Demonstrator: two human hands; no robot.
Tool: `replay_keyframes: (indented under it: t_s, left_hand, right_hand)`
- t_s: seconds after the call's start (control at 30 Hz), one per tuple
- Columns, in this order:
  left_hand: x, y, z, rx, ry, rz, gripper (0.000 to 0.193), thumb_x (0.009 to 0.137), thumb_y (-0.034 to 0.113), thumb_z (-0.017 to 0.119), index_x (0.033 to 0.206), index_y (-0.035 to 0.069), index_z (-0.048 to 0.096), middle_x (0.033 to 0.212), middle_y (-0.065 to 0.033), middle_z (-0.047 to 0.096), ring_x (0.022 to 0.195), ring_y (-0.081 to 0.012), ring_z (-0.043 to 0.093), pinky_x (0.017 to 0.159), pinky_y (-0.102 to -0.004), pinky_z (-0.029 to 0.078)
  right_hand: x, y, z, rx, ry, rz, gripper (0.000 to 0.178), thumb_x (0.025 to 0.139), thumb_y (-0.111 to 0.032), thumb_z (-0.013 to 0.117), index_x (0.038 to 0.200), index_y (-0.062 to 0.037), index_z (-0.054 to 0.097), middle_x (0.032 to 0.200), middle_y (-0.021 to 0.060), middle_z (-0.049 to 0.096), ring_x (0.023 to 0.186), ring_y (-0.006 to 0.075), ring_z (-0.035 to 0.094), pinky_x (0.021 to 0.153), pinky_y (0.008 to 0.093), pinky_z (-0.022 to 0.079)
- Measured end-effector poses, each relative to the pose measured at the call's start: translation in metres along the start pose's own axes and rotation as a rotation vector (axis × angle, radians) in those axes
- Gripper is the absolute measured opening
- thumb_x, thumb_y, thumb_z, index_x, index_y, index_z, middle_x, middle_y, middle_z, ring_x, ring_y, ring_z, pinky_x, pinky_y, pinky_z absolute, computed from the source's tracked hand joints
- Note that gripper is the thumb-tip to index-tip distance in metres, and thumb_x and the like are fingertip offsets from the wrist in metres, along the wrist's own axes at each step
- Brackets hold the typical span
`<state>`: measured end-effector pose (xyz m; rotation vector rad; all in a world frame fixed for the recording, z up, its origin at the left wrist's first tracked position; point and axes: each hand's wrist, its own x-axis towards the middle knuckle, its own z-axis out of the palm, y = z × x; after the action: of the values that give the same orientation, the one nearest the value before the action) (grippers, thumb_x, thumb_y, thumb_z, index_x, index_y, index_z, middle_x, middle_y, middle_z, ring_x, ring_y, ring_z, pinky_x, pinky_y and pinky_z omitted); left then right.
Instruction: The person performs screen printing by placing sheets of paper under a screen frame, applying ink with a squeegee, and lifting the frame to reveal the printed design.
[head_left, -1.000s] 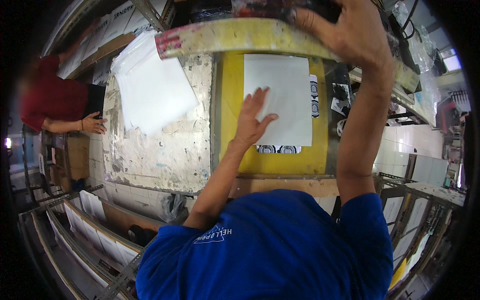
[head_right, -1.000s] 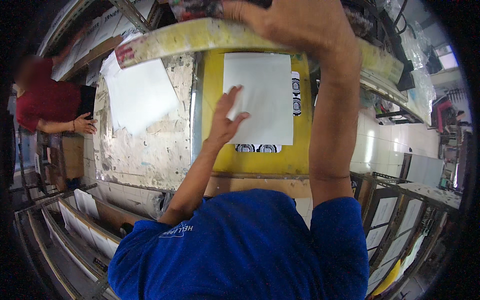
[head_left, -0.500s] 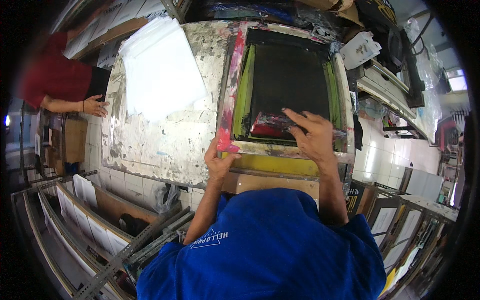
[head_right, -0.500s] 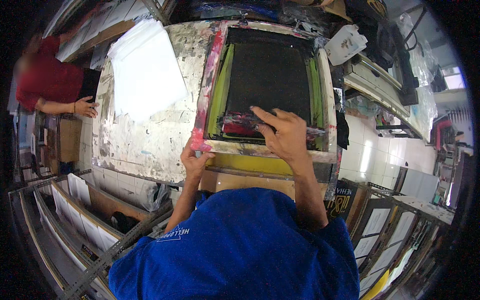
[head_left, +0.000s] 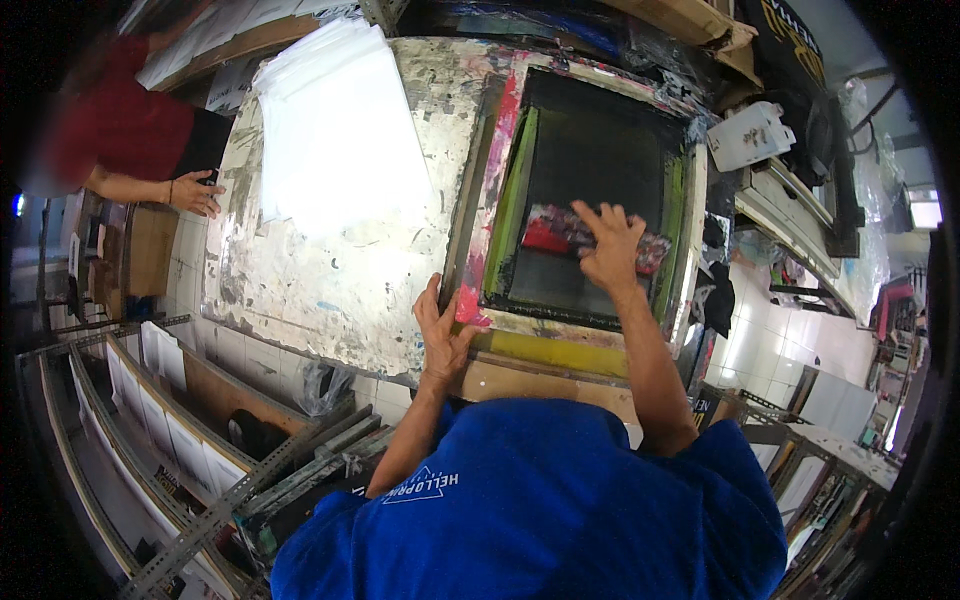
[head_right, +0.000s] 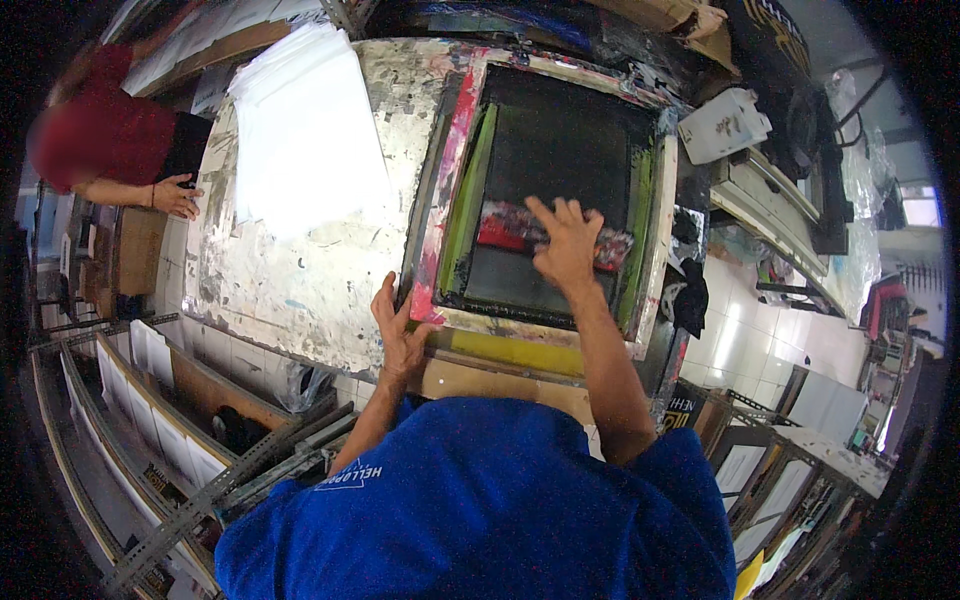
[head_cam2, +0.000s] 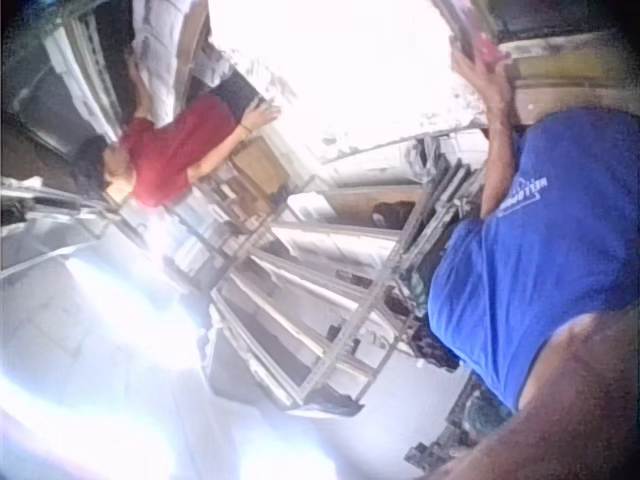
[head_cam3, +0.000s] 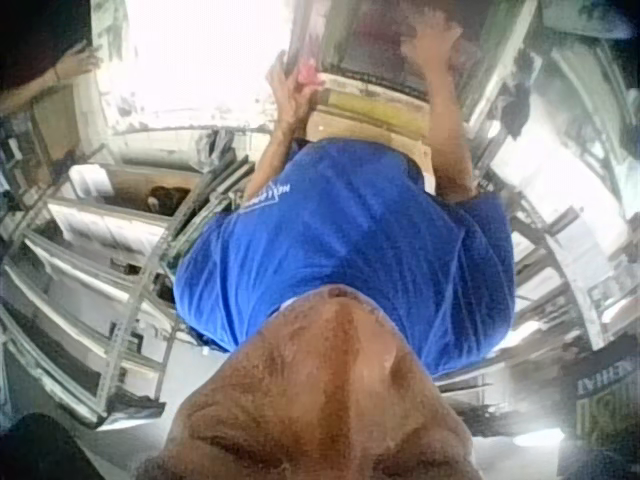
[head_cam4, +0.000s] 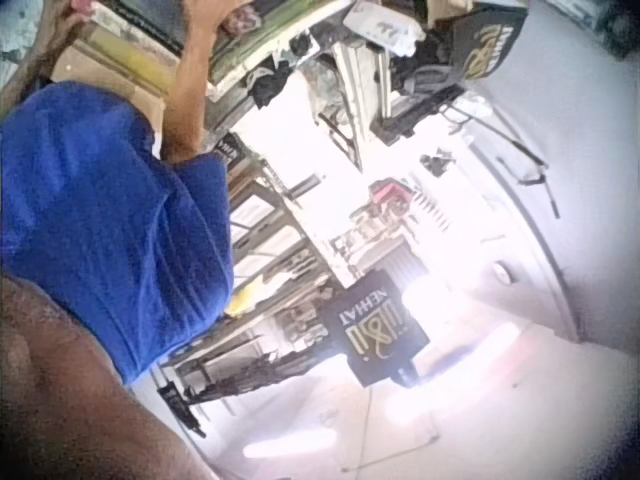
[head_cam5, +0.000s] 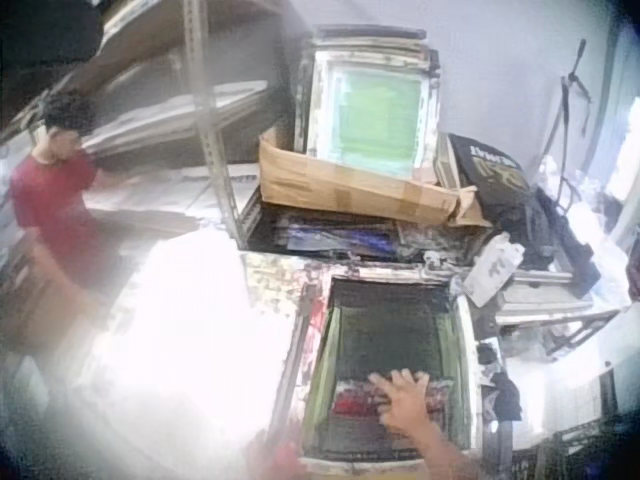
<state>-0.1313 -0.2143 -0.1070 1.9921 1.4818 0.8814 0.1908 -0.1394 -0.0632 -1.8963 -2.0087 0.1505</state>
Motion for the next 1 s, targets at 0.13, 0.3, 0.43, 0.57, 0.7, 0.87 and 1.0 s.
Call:
replay_keyframes:
  t_s: [0.13, 0.3, 0.43, 0.57, 0.7, 0.87, 1.0]
  left_hand:
    - [-0.002, 0.001, -0.002, -0.002, -0.018, -0.029, 0.071, 0.077, 0.036, 0.082, 0.138, 0.006, 0.063, 0.159, -0.0270, 0.032, 0.140, -0.0441, 0.034, 0.115, -0.0512, 0.030]
    - [-0.005, -0.003, -0.001, -0.026, -0.031, -0.050, 0.070, 0.079, 0.039, 0.081, 0.138, 0.006, 0.063, 0.159, -0.0269, 0.032, 0.140, -0.0433, 0.034, 0.114, -0.0518, 0.031]
    - [-0.006, -0.004, 0.001, -0.046, -0.021, -0.056, 0.071, 0.079, 0.039, 0.082, 0.139, 0.007, 0.062, 0.158, -0.0265, 0.034, 0.139, -0.0430, 0.035, 0.114, -0.0519, 0.031]
    - [-0.005, -0.003, -0.001, -0.049, -0.016, -0.023, 0.073, 0.079, 0.038, 0.081, 0.140, 0.005, 0.059, 0.156, -0.0288, 0.036, 0.136, -0.0450, 0.039, 0.113, -0.0530, 0.032]
    - [-0.005, -0.002, -0.001, -0.056, -0.005, -0.004, 0.077, 0.076, 0.034, 0.083, 0.144, 0.007, 0.057, 0.156, -0.0285, 0.036, 0.136, -0.0447, 0.039, 0.113, -0.0527, 0.032]
    - [-0.003, 0.003, -0.002, -0.066, 0.023, 0.000, 0.079, 0.075, 0.035, 0.084, 0.144, 0.008, 0.056, 0.154, -0.0257, 0.040, 0.135, -0.0429, 0.041, 0.113, -0.0519, 0.032]
    - [0.001, 0.009, -0.008, -0.059, 0.016, 0.021, 0.077, 0.075, 0.037, 0.084, 0.140, 0.005, 0.059, 0.140, -0.0202, 0.054, 0.128, -0.0374, 0.046, 0.109, -0.0490, 0.033]
  right_hand:
    - [0.066, 0.038, 0.006, -0.028, 0.067, -0.016, 0.084, 0.058, -0.010, 0.073, 0.140, -0.0210, 0.059, 0.116, 0.0152, 0.060, 0.113, 0.0316, 0.053, 0.099, 0.0527, 0.033]
    - [0.141, 0.088, 0.024, -0.088, 0.174, -0.071, 0.085, 0.058, -0.013, 0.070, 0.142, -0.0223, 0.059, 0.124, 0.0180, 0.061, 0.117, 0.0330, 0.053, 0.100, 0.0535, 0.032]
    - [0.183, 0.104, 0.023, -0.074, 0.174, -0.084, 0.086, 0.058, -0.015, 0.069, 0.143, -0.0224, 0.058, 0.124, 0.0190, 0.062, 0.118, 0.0345, 0.053, 0.101, 0.0534, 0.031]
    - [0.218, 0.125, 0.014, -0.031, 0.053, -0.121, 0.082, 0.063, -0.017, 0.077, 0.144, -0.0234, 0.058, 0.128, 0.0206, 0.063, 0.117, 0.0373, 0.057, 0.102, 0.0523, 0.032]
    - [0.248, 0.127, -0.005, 0.013, 0.051, -0.091, 0.065, 0.071, -0.009, 0.078, 0.135, -0.0172, 0.066, 0.127, 0.0220, 0.067, 0.122, 0.0395, 0.060, 0.100, 0.0463, 0.046]
    - [0.249, 0.121, -0.012, 0.133, 0.098, -0.100, 0.059, 0.074, -0.005, 0.075, 0.131, -0.0182, 0.069, 0.125, 0.0151, 0.070, 0.117, 0.0360, 0.065, 0.100, 0.0426, 0.049]
    - [0.242, 0.121, -0.023, 0.220, 0.088, -0.016, 0.061, 0.076, -0.002, 0.073, 0.133, -0.0219, 0.068, 0.126, 0.0125, 0.071, 0.117, 0.0321, 0.067, 0.101, 0.0372, 0.049]
